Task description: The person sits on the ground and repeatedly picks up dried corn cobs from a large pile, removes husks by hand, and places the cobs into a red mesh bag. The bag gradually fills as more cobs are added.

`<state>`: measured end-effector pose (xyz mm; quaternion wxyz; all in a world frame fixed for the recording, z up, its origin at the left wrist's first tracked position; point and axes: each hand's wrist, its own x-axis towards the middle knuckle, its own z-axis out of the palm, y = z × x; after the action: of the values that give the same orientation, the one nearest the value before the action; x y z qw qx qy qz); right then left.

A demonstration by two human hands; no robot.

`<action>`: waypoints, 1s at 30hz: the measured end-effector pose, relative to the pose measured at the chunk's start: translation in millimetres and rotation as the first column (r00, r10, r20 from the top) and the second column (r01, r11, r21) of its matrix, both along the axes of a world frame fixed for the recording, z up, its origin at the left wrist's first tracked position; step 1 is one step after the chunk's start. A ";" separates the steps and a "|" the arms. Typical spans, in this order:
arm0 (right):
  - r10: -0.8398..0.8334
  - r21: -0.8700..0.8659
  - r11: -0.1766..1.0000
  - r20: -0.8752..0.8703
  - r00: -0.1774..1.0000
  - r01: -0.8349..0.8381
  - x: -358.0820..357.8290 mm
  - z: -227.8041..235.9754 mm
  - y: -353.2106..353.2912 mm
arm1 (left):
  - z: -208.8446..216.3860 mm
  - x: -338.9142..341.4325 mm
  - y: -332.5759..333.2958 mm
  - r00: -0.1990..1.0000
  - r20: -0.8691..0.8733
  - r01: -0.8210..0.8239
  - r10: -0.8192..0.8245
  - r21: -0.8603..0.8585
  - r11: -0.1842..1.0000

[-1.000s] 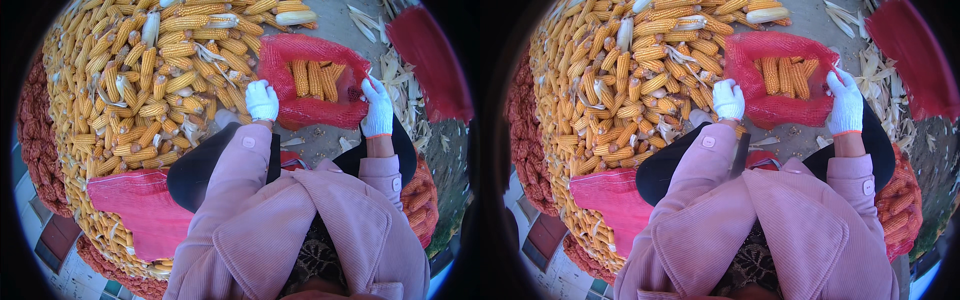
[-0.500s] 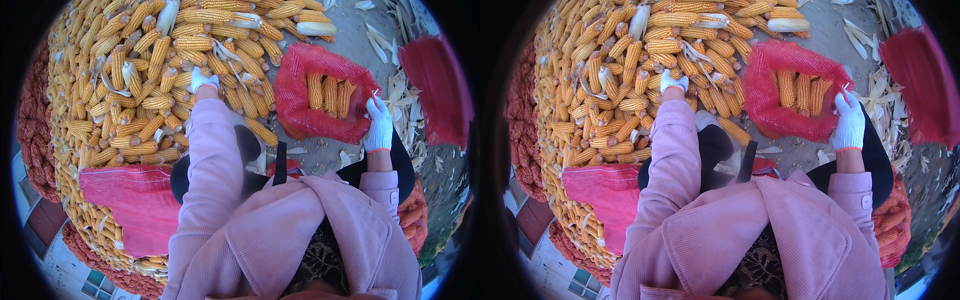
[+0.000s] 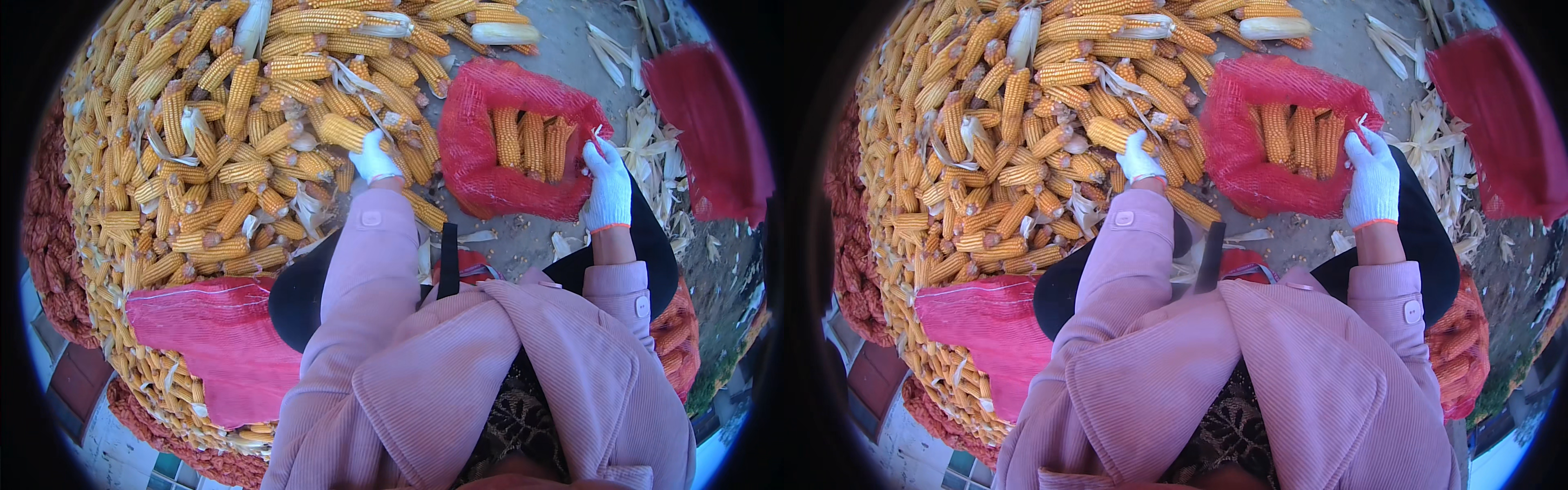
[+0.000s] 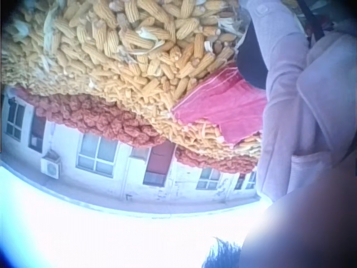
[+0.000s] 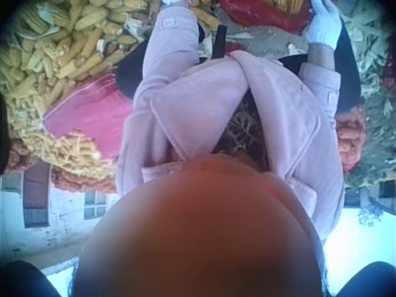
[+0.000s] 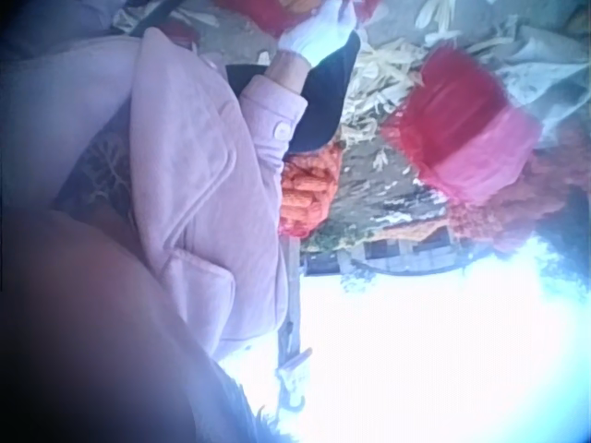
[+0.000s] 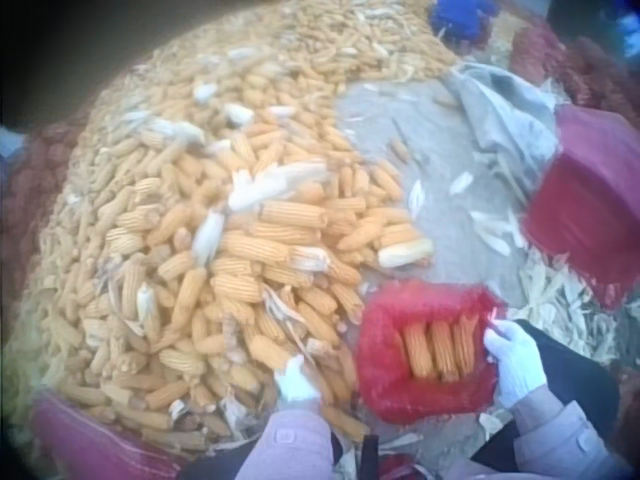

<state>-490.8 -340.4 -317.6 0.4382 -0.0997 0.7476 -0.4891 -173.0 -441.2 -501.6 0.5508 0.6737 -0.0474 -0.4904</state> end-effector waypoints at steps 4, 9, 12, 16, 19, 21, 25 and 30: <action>0.017 0.019 1.000 -0.026 1.000 -0.016 -1.2 -1.7 3.6 | 9.9 -15.0 18.6 0.325 0.685 0.671 -0.652 0.318 0.669; 0.049 0.030 0.998 -0.066 0.997 -0.047 -5.5 0.5 6.2 | 23.7 2.0 -19.9 -0.522 0.396 0.663 -0.755 0.746 -0.067; 0.008 0.019 1.000 -0.016 1.000 -0.008 -5.6 2.5 6.1 | 27.4 1.1 -37.1 -0.697 0.172 0.426 -0.696 0.880 -0.210; 0.041 0.030 0.999 -0.031 0.999 -0.040 -6.7 6.9 5.9 | 29.3 -5.8 -44.0 -0.703 0.155 0.398 -0.694 0.894 -0.204; 0.040 0.044 0.998 -0.072 0.997 -0.037 -8.5 8.5 6.5 | 30.4 -2.7 -35.2 -0.579 0.180 0.456 -0.795 0.880 -0.132; 0.035 0.045 0.998 -0.055 0.998 -0.033 -8.9 7.6 7.5 | 32.0 2.1 -25.6 -0.446 0.242 0.527 -0.862 0.849 -0.034; 0.009 0.024 1.000 -0.042 0.999 -0.008 -8.1 2.6 10.9 | 45.4 4.9 -25.0 0.152 0.465 0.829 -0.872 0.420 0.369; -0.011 0.015 1.000 -0.036 0.999 0.011 -9.6 -2.5 15.5 | 108.7 -14.2 -54.6 0.492 -0.053 0.815 -0.869 -0.323 0.481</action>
<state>-500.4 -324.9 -320.0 0.4227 -0.1011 0.7596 -0.4839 -187.2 -495.8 -392.9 0.3202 0.4295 -0.3777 -0.7552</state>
